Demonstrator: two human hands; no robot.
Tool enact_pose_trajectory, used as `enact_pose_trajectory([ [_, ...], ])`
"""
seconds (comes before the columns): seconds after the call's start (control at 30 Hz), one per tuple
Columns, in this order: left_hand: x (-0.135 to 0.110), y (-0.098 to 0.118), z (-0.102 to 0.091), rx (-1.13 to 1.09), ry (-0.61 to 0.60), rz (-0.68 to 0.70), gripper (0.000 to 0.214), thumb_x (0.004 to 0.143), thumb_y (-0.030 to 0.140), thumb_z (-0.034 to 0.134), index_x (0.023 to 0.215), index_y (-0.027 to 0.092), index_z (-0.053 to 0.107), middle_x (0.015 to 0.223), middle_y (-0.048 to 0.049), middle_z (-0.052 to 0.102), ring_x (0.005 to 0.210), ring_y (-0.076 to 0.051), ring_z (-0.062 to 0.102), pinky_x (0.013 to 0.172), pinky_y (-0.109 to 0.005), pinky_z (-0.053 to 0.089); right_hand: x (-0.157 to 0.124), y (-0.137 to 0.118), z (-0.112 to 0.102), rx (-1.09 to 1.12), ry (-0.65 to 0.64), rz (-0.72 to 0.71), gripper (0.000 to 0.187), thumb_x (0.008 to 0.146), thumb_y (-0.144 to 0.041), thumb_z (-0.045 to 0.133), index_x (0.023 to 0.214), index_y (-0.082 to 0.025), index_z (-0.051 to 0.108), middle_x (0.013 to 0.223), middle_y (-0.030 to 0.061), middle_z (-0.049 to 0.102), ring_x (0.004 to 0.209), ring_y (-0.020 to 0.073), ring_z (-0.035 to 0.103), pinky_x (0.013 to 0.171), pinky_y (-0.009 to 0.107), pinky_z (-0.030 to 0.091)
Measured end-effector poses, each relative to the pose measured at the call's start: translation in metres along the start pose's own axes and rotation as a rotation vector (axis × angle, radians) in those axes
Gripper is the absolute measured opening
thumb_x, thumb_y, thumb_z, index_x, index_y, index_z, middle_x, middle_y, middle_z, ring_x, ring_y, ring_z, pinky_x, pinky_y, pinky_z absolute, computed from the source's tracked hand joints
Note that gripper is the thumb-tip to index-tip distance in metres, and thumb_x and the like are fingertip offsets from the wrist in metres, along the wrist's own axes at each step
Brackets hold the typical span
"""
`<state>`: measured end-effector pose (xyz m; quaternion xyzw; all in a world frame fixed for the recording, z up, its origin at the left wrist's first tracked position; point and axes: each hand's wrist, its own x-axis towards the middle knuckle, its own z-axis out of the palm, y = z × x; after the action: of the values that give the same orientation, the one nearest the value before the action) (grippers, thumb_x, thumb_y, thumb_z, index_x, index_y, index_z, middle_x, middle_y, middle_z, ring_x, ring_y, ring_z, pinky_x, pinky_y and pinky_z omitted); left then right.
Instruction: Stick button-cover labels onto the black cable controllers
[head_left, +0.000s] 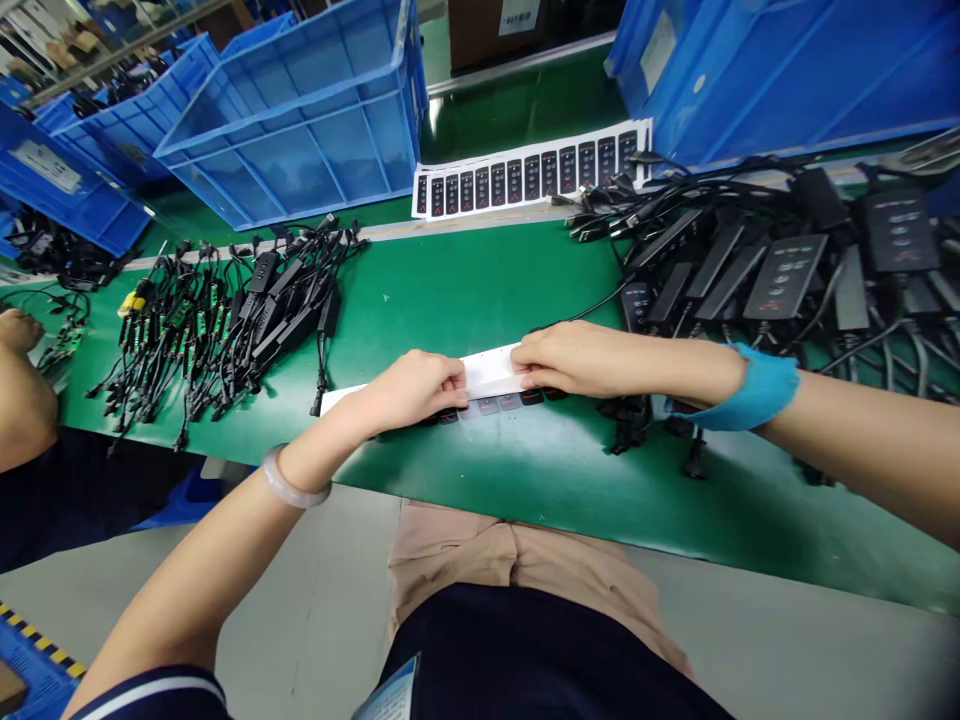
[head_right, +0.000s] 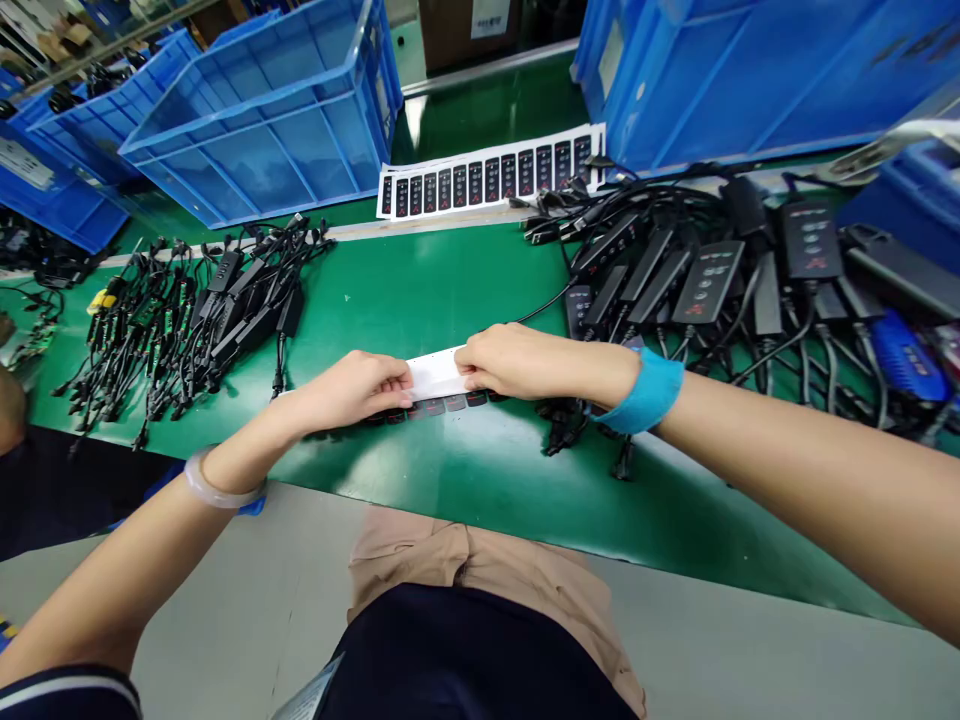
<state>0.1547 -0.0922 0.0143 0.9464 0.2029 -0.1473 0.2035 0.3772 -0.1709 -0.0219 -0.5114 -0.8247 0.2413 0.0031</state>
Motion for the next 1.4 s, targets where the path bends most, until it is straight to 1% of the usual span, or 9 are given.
enact_pose_trajectory([
  [0.13, -0.027, -0.02, -0.001, -0.088, -0.02, -0.072, 0.011, 0.086, 0.021, 0.059, 0.077, 0.017, 0.065, 0.069, 0.0008, 0.068, 0.061, -0.013, 0.058, 0.059, -0.022, 0.034, 0.005, 0.004, -0.001, 0.031, -0.036, -0.023, 0.02, 0.091, -0.026, 0.046, 0.075, -0.019, 0.055, 0.069, 0.0031, 0.058, 0.057, 0.0152, 0.048, 0.053, 0.026, 0.026],
  [0.3, -0.044, -0.032, 0.021, 0.019, 0.085, -0.215, 0.018, 0.092, 0.027, 0.05, 0.083, 0.016, 0.061, 0.075, -0.003, 0.065, 0.065, -0.016, 0.058, 0.059, -0.025, 0.035, 0.017, 0.003, -0.007, 0.001, -0.108, 0.019, 0.021, 0.09, -0.023, 0.047, 0.071, -0.019, 0.054, 0.059, 0.0016, 0.054, 0.046, 0.0124, 0.041, 0.048, 0.027, 0.023],
  [0.4, -0.056, -0.041, 0.025, 0.056, 0.111, -0.143, 0.021, 0.096, 0.03, 0.042, 0.094, 0.015, 0.057, 0.086, -0.0068, 0.062, 0.074, -0.019, 0.057, 0.064, -0.028, 0.039, 0.019, 0.001, -0.011, 0.032, -0.155, 0.021, 0.021, 0.091, -0.024, 0.044, 0.073, -0.019, 0.054, 0.062, 0.0024, 0.056, 0.047, 0.0135, 0.043, 0.05, 0.028, 0.025],
  [0.53, -0.076, -0.067, 0.016, -0.042, 0.108, 0.005, 0.019, 0.093, 0.031, 0.046, 0.1, 0.016, 0.056, 0.097, -0.0068, 0.058, 0.084, -0.018, 0.056, 0.072, -0.027, 0.042, 0.017, 0.004, -0.011, 0.082, -0.175, -0.01, 0.02, 0.091, -0.025, 0.042, 0.075, -0.021, 0.053, 0.066, 0.0031, 0.056, 0.055, 0.0173, 0.048, 0.054, 0.029, 0.029],
  [0.8, -0.078, -0.093, 0.017, -0.058, 0.155, -0.123, 0.014, 0.089, 0.029, 0.053, 0.09, 0.017, 0.061, 0.085, -0.0039, 0.063, 0.074, -0.017, 0.057, 0.068, -0.026, 0.04, 0.013, 0.007, -0.007, 0.142, -0.115, -0.031, 0.022, 0.09, -0.029, 0.042, 0.072, -0.021, 0.051, 0.066, 0.0032, 0.056, 0.056, 0.0172, 0.049, 0.054, 0.028, 0.032],
  [0.97, -0.092, -0.099, 0.015, -0.277, 0.188, -0.13, 0.018, 0.088, 0.031, 0.053, 0.097, 0.02, 0.064, 0.092, -0.0028, 0.067, 0.083, -0.016, 0.06, 0.074, -0.026, 0.043, 0.003, -0.001, -0.012, 0.228, -0.099, 0.057, 0.022, 0.088, -0.035, 0.042, 0.076, -0.021, 0.054, 0.066, 0.0026, 0.058, 0.058, 0.0171, 0.052, 0.054, 0.026, 0.033],
  [1.17, -0.095, -0.098, 0.026, -0.266, 0.337, -0.279, 0.014, 0.081, 0.024, 0.056, 0.093, 0.019, 0.062, 0.092, -0.0045, 0.064, 0.085, -0.02, 0.057, 0.079, -0.031, 0.043, 0.004, -0.013, -0.005, 0.171, 0.05, 0.137, 0.013, 0.082, -0.02, 0.044, 0.072, -0.02, 0.053, 0.066, 0.004, 0.06, 0.059, 0.0184, 0.054, 0.057, 0.029, 0.034],
  [1.3, -0.104, -0.095, 0.019, -0.275, 0.389, -0.286, 0.018, 0.083, 0.035, 0.057, 0.079, 0.017, 0.059, 0.078, -0.0027, 0.06, 0.072, -0.018, 0.055, 0.066, -0.027, 0.04, -0.006, -0.014, -0.02, 0.54, 0.212, 0.097, 0.013, 0.085, -0.032, 0.054, 0.082, -0.019, 0.053, 0.069, 0.002, 0.06, 0.062, 0.0164, 0.055, 0.059, 0.027, 0.04],
  [1.4, -0.115, -0.093, 0.013, -0.568, 0.425, -0.305, 0.03, 0.084, 0.045, 0.056, 0.073, 0.017, 0.054, 0.067, 0.001, 0.055, 0.062, -0.014, 0.05, 0.058, -0.023, 0.036, -0.019, -0.015, -0.04, 0.839, 0.472, 0.142, 0.033, 0.079, -0.047, 0.065, 0.079, -0.02, 0.047, 0.069, -0.0001, 0.056, 0.06, 0.0141, 0.054, 0.055, 0.026, 0.043],
])
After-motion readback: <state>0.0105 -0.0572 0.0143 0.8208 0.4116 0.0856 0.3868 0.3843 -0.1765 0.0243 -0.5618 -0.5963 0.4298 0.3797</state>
